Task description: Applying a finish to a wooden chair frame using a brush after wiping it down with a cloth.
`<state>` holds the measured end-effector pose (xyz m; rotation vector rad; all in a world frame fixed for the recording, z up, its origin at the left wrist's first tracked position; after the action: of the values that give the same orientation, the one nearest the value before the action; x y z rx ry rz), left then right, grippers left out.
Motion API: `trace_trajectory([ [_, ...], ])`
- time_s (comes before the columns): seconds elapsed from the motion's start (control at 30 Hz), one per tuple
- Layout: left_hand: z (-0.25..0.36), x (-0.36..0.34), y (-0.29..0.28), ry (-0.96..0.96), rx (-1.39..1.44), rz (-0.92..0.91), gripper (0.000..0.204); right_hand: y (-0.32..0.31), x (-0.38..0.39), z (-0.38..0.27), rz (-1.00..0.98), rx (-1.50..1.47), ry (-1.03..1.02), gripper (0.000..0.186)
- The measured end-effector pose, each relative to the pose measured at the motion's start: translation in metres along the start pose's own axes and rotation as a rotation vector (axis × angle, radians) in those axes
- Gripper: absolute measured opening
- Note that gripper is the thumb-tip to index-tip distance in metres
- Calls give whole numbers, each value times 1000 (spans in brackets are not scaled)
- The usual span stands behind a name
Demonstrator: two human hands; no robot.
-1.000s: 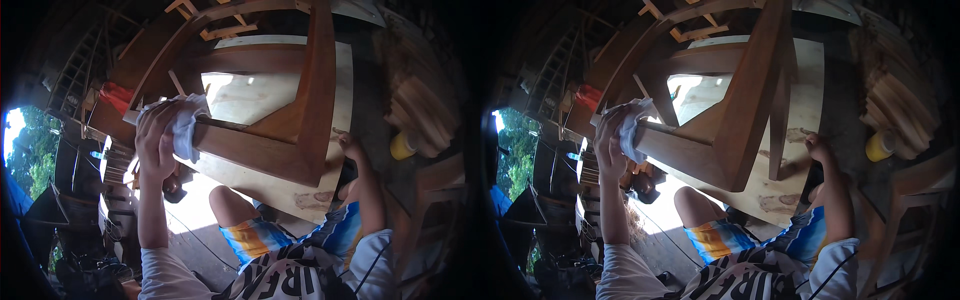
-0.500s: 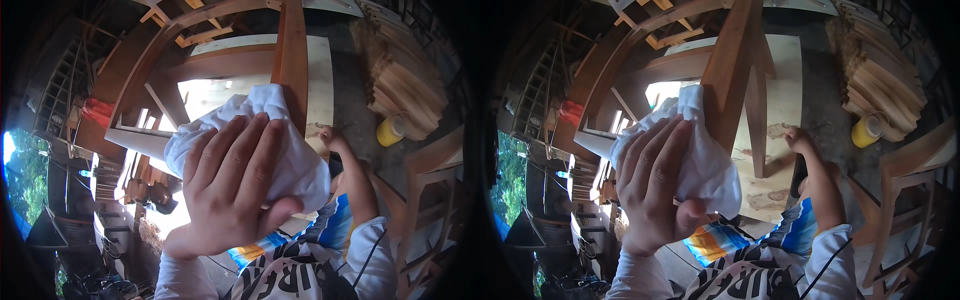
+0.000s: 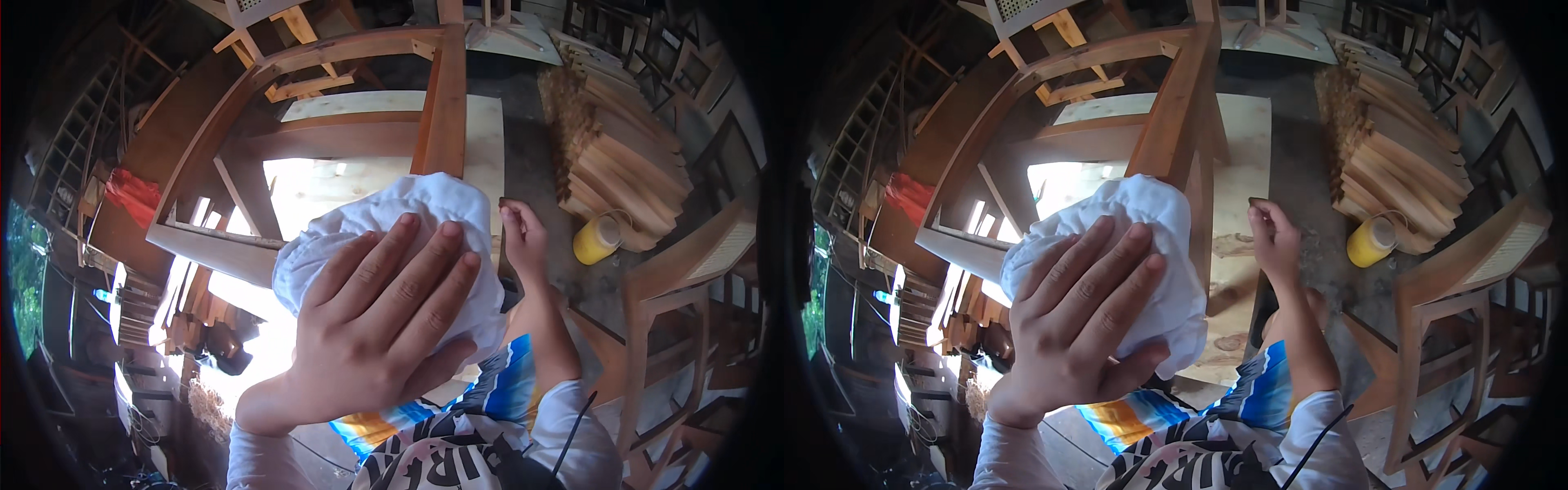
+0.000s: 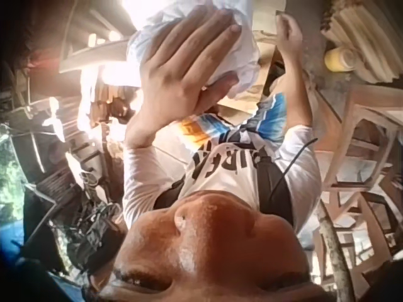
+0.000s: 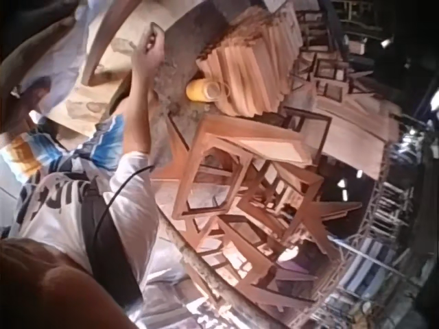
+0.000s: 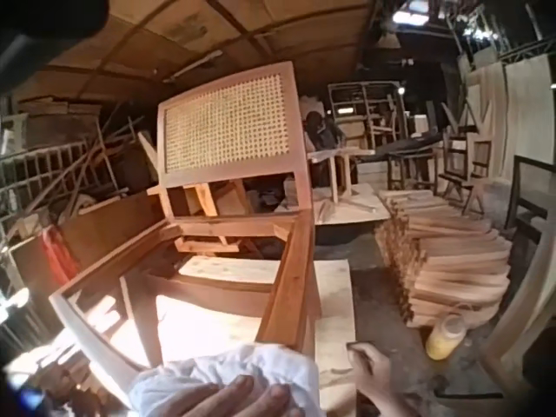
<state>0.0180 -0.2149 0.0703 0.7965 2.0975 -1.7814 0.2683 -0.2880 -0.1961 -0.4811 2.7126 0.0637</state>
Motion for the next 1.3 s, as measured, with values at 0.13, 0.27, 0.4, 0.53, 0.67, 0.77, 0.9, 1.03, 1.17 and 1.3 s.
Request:
trace_trajectory([
  [0.13, -8, 0, -5, 52, 251, 73, 53, 3, 37, -243, -51, -122, -702, 51],
  [0.27, -47, 26, -26, -55, 1176, 542, 32, 75, 97, -339, -551, -22, -938, 61],
  [0.4, -94, 72, -44, -220, 686, 746, 38, 112, 100, -336, -591, 542, -968, 57],
  [0.53, -123, 81, -60, -346, 340, 447, 33, 115, 14, -298, -846, 262, -739, 39],
  [0.67, -153, 63, -53, -291, 112, 322, 44, 101, -104, -257, -579, 170, -569, 39],
  [0.77, -168, 79, -20, -377, -14, 94, 58, 107, -53, -280, -674, 135, -695, 41],
  [0.9, -176, 91, -12, -482, 27, 108, 60, 115, -10, -281, -713, 127, -814, 57],
  [1.03, -172, 88, -26, -435, 0, 262, 58, 107, -133, -230, -534, -28, -314, 43],
  [1.17, -174, 87, -19, -475, -14, 272, 58, 115, -105, -240, -697, 175, -357, 54],
  [1.3, -181, 94, -19, -491, -23, 270, 58, 132, -55, -268, -891, 202, -672, 59],
])
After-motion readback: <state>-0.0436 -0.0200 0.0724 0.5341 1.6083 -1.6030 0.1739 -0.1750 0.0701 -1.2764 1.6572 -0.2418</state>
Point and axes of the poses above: each hand's wrist, its own x-axis away from the middle knuckle, its own y-axis out of the palm, z = x × y, the point moved 9 cm from there along -x, towards the middle knuckle, and after that the axes turned 6 degrees about -x, right-handed, at the moved point
